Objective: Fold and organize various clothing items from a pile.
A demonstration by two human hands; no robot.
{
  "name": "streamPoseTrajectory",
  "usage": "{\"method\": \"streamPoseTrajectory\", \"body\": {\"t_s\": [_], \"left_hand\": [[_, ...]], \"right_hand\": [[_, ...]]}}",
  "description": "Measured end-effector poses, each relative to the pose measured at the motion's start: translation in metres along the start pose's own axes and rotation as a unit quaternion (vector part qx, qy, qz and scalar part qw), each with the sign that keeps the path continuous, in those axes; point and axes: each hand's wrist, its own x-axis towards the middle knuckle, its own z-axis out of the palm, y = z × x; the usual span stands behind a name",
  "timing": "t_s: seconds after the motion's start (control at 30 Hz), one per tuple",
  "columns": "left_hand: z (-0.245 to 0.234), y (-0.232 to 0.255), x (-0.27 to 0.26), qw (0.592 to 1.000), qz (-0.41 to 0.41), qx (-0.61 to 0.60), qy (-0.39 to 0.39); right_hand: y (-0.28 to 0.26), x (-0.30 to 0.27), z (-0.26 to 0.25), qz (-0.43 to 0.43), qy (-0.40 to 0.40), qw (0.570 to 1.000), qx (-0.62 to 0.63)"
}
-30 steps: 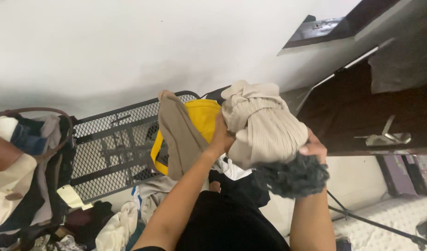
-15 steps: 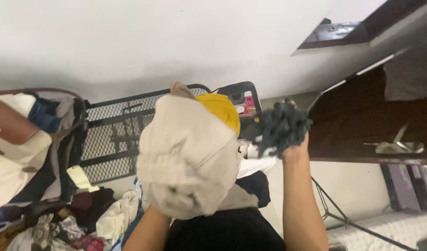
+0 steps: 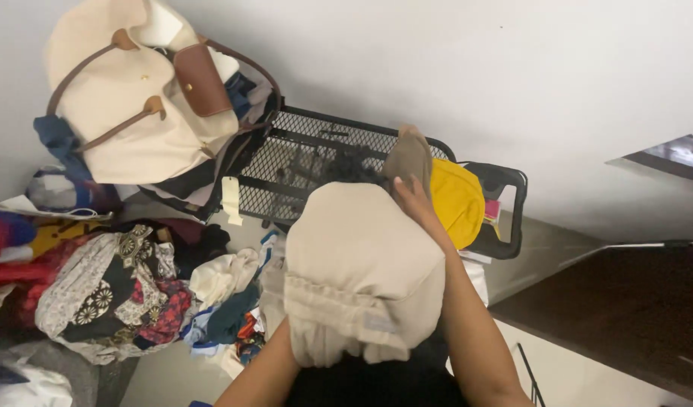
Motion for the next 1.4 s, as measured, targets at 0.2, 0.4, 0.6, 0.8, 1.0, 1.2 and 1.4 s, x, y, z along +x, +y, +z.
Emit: {"method": "streamPoseTrajectory", "body": {"t_s": [0.2, 0.4, 0.6, 0.8, 1.0, 1.2, 1.4], "left_hand": [[0.009, 0.009, -0.003, 1.000, -0.021, -0.016, -0.008], [0.038, -0.025, 0.011, 0.990, -0.116, -0.019, -0.074], [0.081, -0.049, 0.022, 0.967, -0.205, 0.003, -0.148], [0.111, -0.055, 0.051, 0.910, -0.274, 0.082, -0.301], [0.200, -0.018, 0.011, 0.729, -0.270, 0.094, -0.622], [0.272, -0.015, -0.057, 0.463, 0.120, 0.476, -0.738], [0.274, -0.051, -0.091, 0.494, 0.243, 0.583, -0.597]], "right_hand": [[-0.031, -0.118, -0.037, -0.084, 0.020, 0.981, 0.173], [-0.047, -0.235, -0.055, -0.175, -0.069, 0.977, 0.098], [0.002, -0.288, -0.109, -0.119, 0.189, 0.967, 0.126], [0.044, -0.386, -0.177, -0.250, 0.212, 0.906, 0.269], [0.012, -0.491, -0.189, -0.431, 0.247, 0.852, 0.163], [0.038, -0.555, -0.195, -0.277, 0.389, 0.878, -0.032], [0.054, -0.572, -0.186, -0.246, 0.518, 0.819, -0.033]]}}
